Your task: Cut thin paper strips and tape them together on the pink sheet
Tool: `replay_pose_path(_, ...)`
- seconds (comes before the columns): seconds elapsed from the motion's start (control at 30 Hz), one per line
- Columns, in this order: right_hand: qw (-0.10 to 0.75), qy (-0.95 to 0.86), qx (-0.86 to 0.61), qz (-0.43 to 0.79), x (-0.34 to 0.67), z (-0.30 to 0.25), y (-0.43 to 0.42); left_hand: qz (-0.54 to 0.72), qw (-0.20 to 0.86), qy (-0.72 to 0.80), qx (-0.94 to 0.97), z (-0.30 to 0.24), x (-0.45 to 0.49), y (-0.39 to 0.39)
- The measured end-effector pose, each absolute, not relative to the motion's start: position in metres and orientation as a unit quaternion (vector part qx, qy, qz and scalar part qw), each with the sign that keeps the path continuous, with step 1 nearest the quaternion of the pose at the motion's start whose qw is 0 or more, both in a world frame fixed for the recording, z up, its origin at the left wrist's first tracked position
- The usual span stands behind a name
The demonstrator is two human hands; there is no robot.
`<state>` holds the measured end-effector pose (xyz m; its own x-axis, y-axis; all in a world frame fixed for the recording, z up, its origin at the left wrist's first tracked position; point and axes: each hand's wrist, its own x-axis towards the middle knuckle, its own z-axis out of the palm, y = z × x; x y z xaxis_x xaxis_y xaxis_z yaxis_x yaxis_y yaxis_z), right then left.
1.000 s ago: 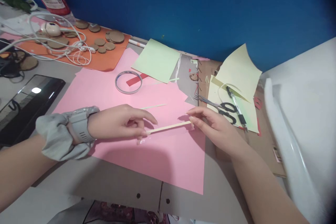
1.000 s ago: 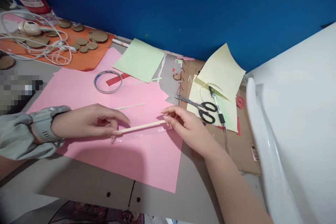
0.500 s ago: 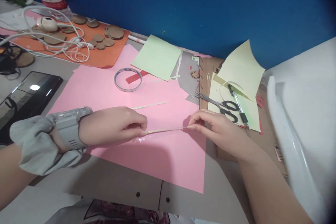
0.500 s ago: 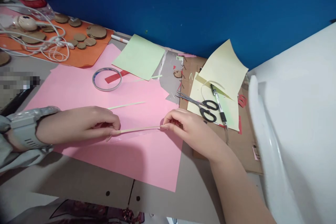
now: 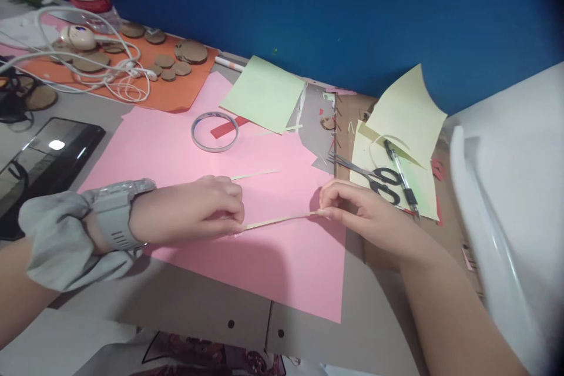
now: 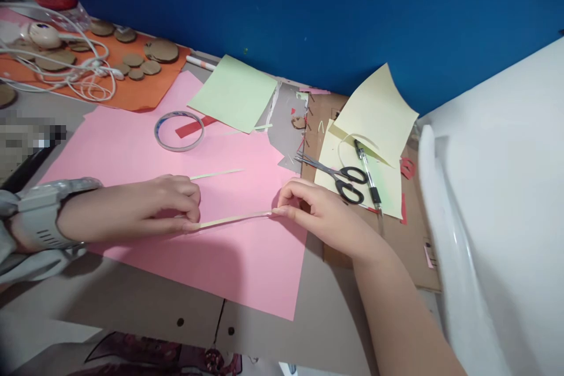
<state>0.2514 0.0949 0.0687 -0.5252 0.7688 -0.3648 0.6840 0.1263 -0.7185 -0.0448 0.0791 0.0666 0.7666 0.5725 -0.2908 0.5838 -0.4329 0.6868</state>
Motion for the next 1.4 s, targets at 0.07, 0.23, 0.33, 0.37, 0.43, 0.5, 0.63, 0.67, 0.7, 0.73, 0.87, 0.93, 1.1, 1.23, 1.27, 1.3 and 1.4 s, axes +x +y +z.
replay_pose_path(0.07,0.042,-0.750,-0.480,0.453,0.251,0.067,0.095,-0.014,0.408,0.340,0.847,0.066,-0.045,0.079)
replay_pose_path(0.23,0.034,-0.758,-0.479,0.441,0.250,0.064,0.096,-0.011,0.399,0.333,0.854,0.064,-0.045,0.081)
replay_pose_path(0.33,0.035,-0.760,-0.478,0.440,0.253,0.063,0.096,-0.002,0.392,0.330,0.859,0.064,-0.044,0.081)
replay_pose_path(0.37,0.034,-0.759,-0.478,0.440,0.254,0.063,0.096,0.003,0.391,0.329,0.860,0.065,-0.043,0.081)
replay_pose_path(0.43,0.035,-0.761,-0.484,0.430,0.253,0.063,0.095,0.013,0.392,0.328,0.860,0.065,-0.042,0.080)
replay_pose_path(0.5,0.058,-0.781,-0.493,0.379,0.249,0.063,0.093,0.019,0.394,0.328,0.859,0.065,-0.042,0.080)
replay_pose_path(0.63,0.089,-0.856,-0.443,0.251,0.223,0.069,0.083,0.020,0.389,0.328,0.861,0.063,-0.044,0.080)
replay_pose_path(0.67,0.075,-0.868,-0.418,0.256,0.214,0.070,0.081,0.021,0.386,0.328,0.862,0.062,-0.044,0.080)
replay_pose_path(0.7,0.058,-0.877,-0.393,0.269,0.205,0.072,0.078,0.023,0.383,0.328,0.863,0.062,-0.044,0.080)
replay_pose_path(0.73,0.042,-0.881,-0.375,0.285,0.197,0.073,0.077,0.024,0.381,0.329,0.864,0.061,-0.044,0.080)
replay_pose_path(0.87,0.021,-0.890,-0.336,0.307,0.171,0.074,0.080,0.028,0.380,0.341,0.859,0.060,-0.042,0.080)
replay_pose_path(0.93,0.015,-0.890,-0.332,0.313,0.166,0.072,0.085,0.029,0.381,0.352,0.855,0.060,-0.041,0.080)
replay_pose_path(1.1,0.027,-0.859,-0.332,0.388,0.161,0.069,0.096,0.029,0.376,0.364,0.852,0.058,-0.042,0.082)
replay_pose_path(1.23,0.022,-0.855,-0.299,0.424,0.159,0.068,0.102,0.030,0.386,0.364,0.847,0.057,-0.043,0.084)
replay_pose_path(1.27,0.022,-0.854,-0.292,0.430,0.158,0.068,0.103,0.032,0.390,0.364,0.845,0.057,-0.043,0.084)
replay_pose_path(1.3,0.023,-0.853,-0.289,0.435,0.158,0.067,0.104,0.035,0.393,0.366,0.843,0.056,-0.042,0.084)
replay_pose_path(1.4,0.032,-0.847,-0.294,0.441,0.158,0.065,0.106,0.038,0.396,0.368,0.840,0.056,-0.043,0.084)
